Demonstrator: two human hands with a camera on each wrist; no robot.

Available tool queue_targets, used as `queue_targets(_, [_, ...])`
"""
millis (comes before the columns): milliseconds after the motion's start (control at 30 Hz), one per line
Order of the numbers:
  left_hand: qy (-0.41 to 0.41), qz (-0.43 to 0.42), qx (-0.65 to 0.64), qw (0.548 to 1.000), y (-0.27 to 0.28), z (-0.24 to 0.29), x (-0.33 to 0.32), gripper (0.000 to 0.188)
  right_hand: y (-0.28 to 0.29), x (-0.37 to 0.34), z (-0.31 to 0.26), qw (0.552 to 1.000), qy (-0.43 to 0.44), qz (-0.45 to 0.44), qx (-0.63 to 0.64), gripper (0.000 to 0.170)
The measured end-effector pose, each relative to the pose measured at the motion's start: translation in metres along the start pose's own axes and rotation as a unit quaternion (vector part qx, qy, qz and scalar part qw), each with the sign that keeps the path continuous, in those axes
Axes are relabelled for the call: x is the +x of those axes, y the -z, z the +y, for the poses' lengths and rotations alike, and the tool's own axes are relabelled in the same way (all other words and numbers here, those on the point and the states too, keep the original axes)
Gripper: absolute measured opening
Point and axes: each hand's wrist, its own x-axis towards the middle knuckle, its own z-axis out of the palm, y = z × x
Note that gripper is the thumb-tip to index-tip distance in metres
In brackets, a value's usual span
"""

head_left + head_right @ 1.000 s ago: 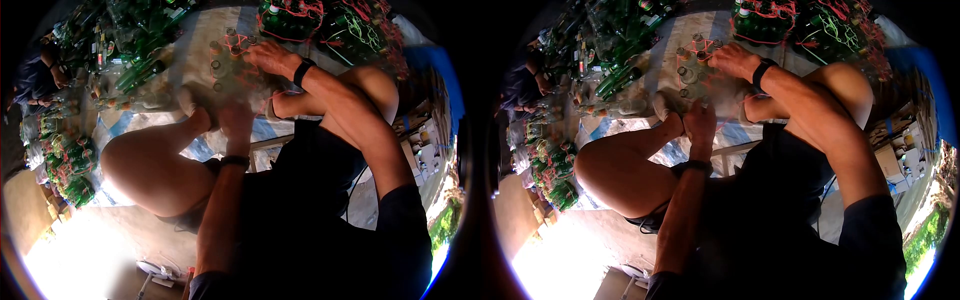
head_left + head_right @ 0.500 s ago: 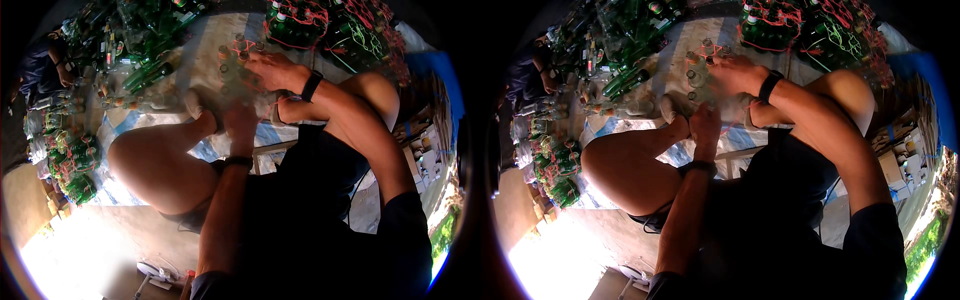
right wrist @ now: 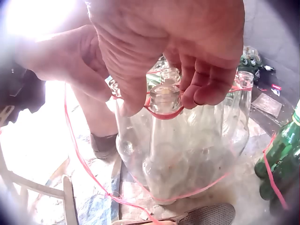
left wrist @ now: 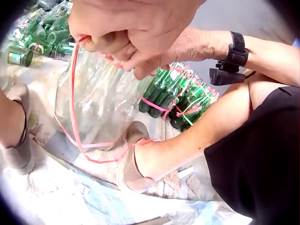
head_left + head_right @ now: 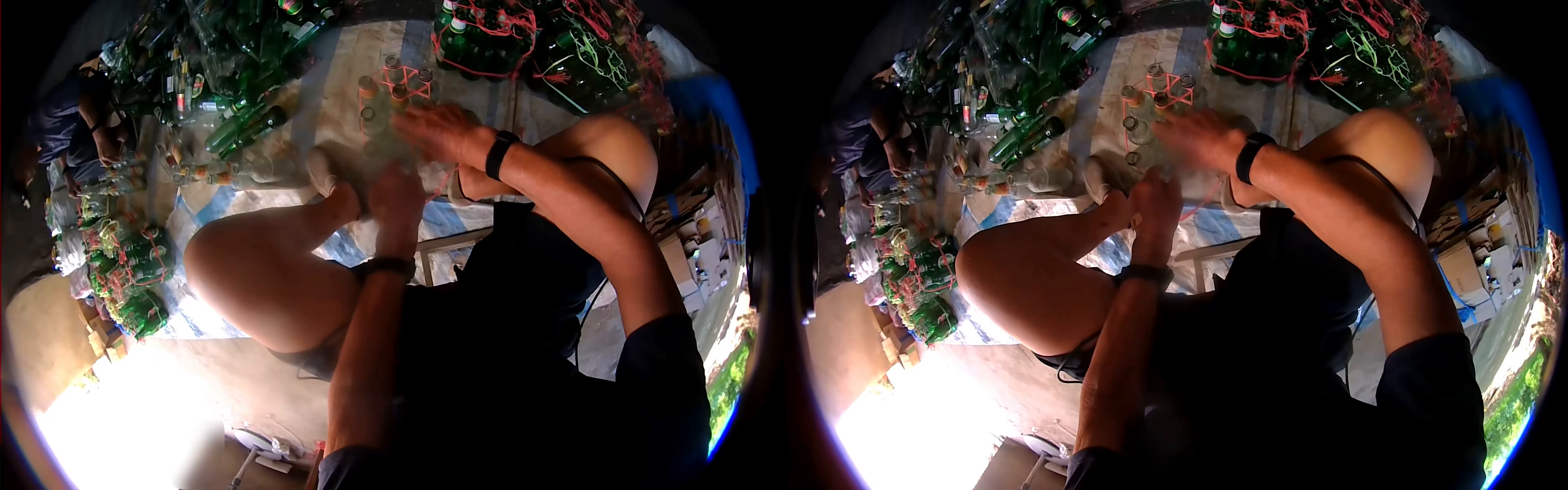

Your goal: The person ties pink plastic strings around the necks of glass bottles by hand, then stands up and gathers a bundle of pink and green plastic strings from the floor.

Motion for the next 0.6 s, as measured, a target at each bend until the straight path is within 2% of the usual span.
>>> queue_targets(100, [-0.011,-0.021,0.039,0.999,0.003,0.001,0.003,0.031,0.004,-0.003,-0.002,1.000,-0.013,0.018,0.006,0.069])
queue_targets(267, [-0.025,-0.117,0.096,0.988,0.023,0.015,0.012,0.030,0.014,0.005,-0.004,0.997,-0.013,-0.070,0.010,0.064])
queue_targets(300, [-0.028,-0.119,0.098,0.988,0.029,0.020,0.013,0.030,0.012,0.002,-0.003,0.997,-0.017,-0.068,0.012,0.064])
queue_targets(367, [-0.074,-0.147,0.137,0.977,0.041,0.029,0.017,0.026,0.008,-0.002,-0.001,0.999,0.031,-0.020,0.015,0.049])
queue_targets(400, [-0.076,-0.149,0.140,0.976,0.038,0.020,0.019,0.026,0.004,-0.003,0.000,0.999,0.028,-0.018,0.017,0.049])
queue_targets(467, [-0.241,-0.107,0.152,0.952,0.026,-0.004,0.029,0.017,-0.008,-0.004,0.003,0.999,0.036,0.034,0.021,0.049])
queue_targets(500, [-0.243,-0.110,0.153,0.951,0.028,-0.006,0.037,0.017,-0.014,-0.004,0.004,0.999,0.033,0.035,0.023,0.049])
queue_targets(567, [-0.378,-0.146,0.257,0.877,0.035,-0.004,0.051,0.014,-0.021,-0.007,0.006,0.994,0.051,0.088,0.025,0.052])
queue_targets(600, [-0.380,-0.149,0.256,0.876,0.040,0.003,0.056,0.014,-0.016,-0.009,0.007,0.995,0.047,0.088,0.026,0.052])
